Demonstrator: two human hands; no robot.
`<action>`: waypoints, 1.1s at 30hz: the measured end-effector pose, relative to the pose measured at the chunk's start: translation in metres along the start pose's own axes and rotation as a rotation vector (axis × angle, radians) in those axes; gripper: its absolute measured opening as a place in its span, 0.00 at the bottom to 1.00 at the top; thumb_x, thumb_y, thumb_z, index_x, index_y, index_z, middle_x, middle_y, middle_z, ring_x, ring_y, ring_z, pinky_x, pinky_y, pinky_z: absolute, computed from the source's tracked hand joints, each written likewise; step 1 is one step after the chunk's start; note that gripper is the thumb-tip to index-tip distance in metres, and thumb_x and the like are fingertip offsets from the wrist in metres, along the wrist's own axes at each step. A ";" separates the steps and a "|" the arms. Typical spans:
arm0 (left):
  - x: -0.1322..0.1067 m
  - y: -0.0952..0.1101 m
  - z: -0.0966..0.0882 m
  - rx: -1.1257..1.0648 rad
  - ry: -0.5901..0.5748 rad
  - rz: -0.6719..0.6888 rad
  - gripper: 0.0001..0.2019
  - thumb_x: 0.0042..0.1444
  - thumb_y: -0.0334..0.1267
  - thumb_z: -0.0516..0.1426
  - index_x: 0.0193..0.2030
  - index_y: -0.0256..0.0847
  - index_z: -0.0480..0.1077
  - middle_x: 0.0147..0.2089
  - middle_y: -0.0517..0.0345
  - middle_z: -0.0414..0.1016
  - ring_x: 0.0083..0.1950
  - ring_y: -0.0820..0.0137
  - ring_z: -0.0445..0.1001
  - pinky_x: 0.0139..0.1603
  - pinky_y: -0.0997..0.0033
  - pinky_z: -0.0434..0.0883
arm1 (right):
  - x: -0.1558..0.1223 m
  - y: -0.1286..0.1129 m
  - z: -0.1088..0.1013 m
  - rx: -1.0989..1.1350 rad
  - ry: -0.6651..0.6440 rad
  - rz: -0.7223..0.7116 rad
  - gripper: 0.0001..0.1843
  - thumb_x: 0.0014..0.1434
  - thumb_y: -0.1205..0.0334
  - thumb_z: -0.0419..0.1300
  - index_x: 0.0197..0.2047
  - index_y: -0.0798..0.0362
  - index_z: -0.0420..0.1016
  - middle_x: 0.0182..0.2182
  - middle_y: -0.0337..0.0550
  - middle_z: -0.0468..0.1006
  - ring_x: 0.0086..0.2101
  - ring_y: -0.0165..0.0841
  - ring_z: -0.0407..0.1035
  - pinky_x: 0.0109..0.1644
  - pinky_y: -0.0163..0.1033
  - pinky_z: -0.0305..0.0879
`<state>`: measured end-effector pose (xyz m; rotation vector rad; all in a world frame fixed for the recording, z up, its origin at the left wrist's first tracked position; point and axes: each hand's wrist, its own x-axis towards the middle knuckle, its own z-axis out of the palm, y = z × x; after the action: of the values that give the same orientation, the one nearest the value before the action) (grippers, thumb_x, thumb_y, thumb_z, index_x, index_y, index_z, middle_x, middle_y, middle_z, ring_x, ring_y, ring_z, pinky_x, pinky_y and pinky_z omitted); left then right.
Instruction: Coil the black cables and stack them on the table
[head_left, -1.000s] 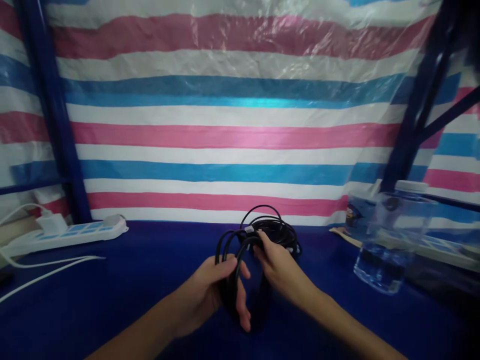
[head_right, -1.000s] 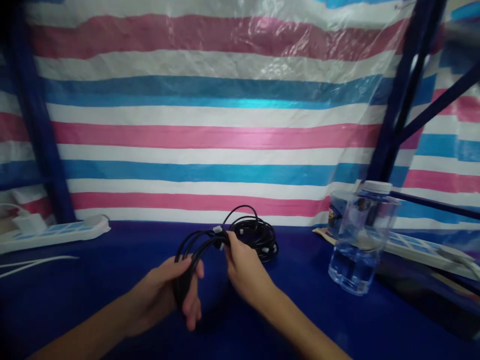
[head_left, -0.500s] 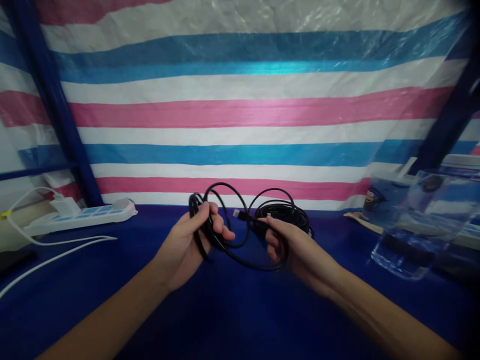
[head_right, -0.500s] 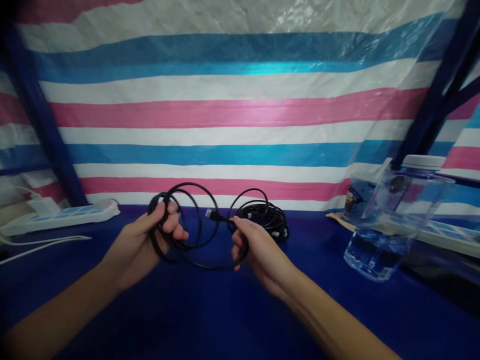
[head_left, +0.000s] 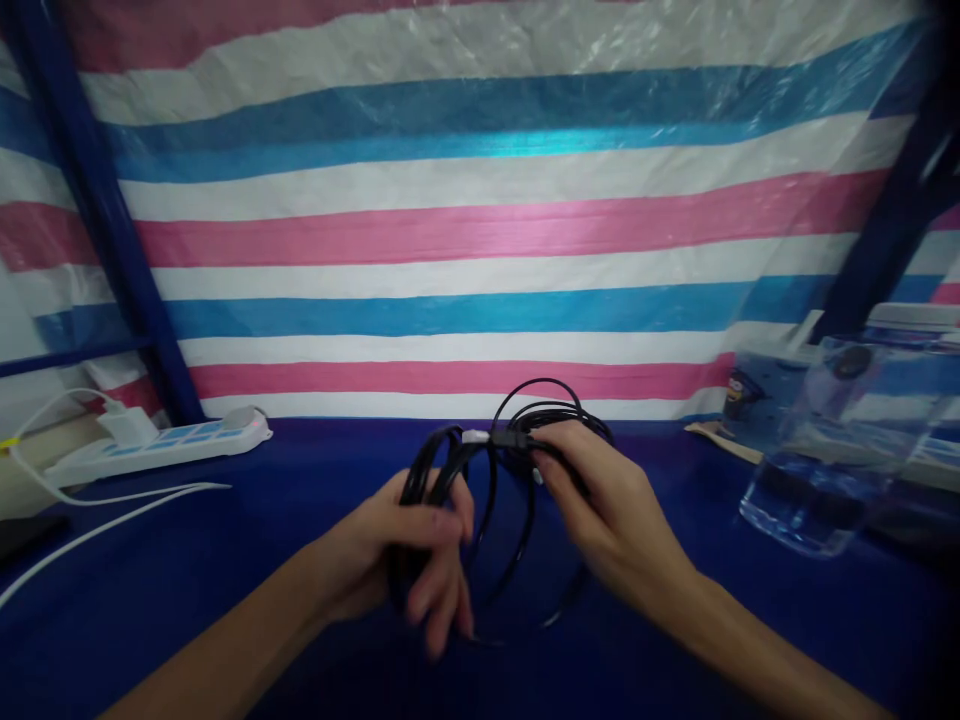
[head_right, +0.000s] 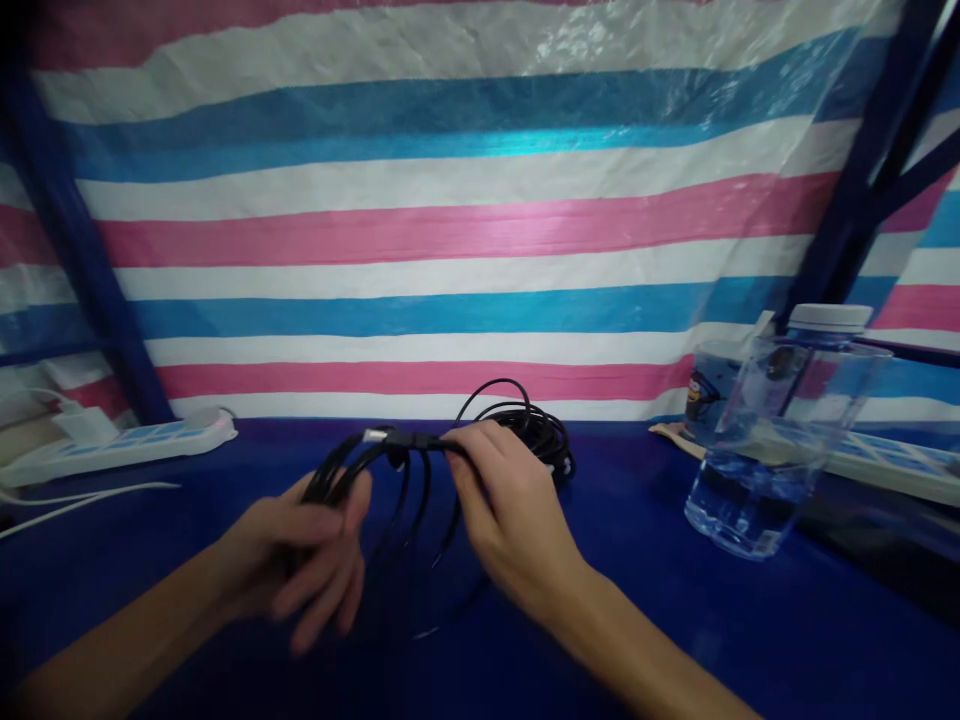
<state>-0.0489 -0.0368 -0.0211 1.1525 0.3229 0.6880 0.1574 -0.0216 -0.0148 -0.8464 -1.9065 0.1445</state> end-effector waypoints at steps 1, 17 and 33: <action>-0.002 -0.001 0.002 0.040 -0.095 -0.105 0.08 0.51 0.41 0.59 0.31 0.38 0.71 0.16 0.63 0.68 0.17 0.74 0.68 0.30 0.71 0.70 | -0.002 0.000 0.000 -0.061 0.019 -0.121 0.10 0.62 0.68 0.49 0.44 0.55 0.69 0.39 0.46 0.73 0.41 0.32 0.67 0.45 0.39 0.64; 0.005 -0.039 0.025 0.124 0.216 -0.206 0.25 0.35 0.57 0.65 0.27 0.35 0.69 0.23 0.60 0.66 0.25 0.77 0.64 0.27 0.78 0.60 | -0.005 -0.015 -0.019 -0.550 -0.034 -1.009 0.12 0.56 0.64 0.58 0.43 0.61 0.72 0.19 0.37 0.68 0.18 0.29 0.60 0.20 0.37 0.53; 0.009 -0.041 0.030 1.022 0.563 -0.289 0.16 0.42 0.43 0.61 0.12 0.40 0.63 0.19 0.60 0.71 0.22 0.77 0.68 0.26 0.78 0.70 | -0.016 -0.015 0.010 1.021 -0.694 0.642 0.34 0.55 0.36 0.51 0.41 0.61 0.78 0.34 0.50 0.77 0.37 0.33 0.71 0.45 0.38 0.64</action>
<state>-0.0110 -0.0625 -0.0462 1.7964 1.4064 0.5756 0.1453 -0.0403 -0.0248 -0.6630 -1.7004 1.8160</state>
